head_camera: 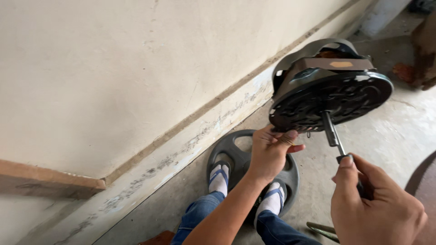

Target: The person uses a screwdriver to remove screws from the front grille of a standing electric fan, then detaches the grille and places it on a nearby table. The person continues to unscrew and remove the rear motor housing cover, exposing the internal motor components.

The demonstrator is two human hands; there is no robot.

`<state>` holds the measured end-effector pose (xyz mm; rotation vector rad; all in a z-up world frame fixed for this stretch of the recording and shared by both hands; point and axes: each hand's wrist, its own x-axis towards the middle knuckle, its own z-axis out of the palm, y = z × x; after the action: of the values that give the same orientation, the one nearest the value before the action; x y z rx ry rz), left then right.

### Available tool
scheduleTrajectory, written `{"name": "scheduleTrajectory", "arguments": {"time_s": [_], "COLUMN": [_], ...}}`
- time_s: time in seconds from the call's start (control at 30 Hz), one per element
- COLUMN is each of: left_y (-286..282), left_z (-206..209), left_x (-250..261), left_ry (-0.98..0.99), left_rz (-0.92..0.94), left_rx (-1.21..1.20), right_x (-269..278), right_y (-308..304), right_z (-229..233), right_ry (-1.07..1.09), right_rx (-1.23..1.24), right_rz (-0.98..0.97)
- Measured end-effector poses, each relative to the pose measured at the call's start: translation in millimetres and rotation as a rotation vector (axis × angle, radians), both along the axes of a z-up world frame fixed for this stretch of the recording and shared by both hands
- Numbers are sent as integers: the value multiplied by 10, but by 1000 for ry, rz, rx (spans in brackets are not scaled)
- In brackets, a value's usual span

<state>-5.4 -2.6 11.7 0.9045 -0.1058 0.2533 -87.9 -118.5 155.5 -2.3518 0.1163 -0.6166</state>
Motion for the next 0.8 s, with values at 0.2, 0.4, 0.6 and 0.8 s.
{"name": "scheduleTrajectory", "arguments": {"time_s": [0.2, 0.4, 0.6, 0.8], "left_y": [29, 81, 75, 109], "left_z": [-1, 27, 58, -2], "left_x": [9, 3, 16, 41], "left_ry": [6, 46, 61, 58], "left_rz": [-17, -7, 15, 28], "left_rx": [-12, 29, 42, 67], "right_x": [-6, -25, 4, -6], "right_y": [-21, -9, -29, -12], "right_z": [18, -41, -109, -114], "right_ry": [-43, -84, 106, 13], "right_rx": [63, 128, 141, 140], "right_rz": [-9, -55, -116, -58]}}
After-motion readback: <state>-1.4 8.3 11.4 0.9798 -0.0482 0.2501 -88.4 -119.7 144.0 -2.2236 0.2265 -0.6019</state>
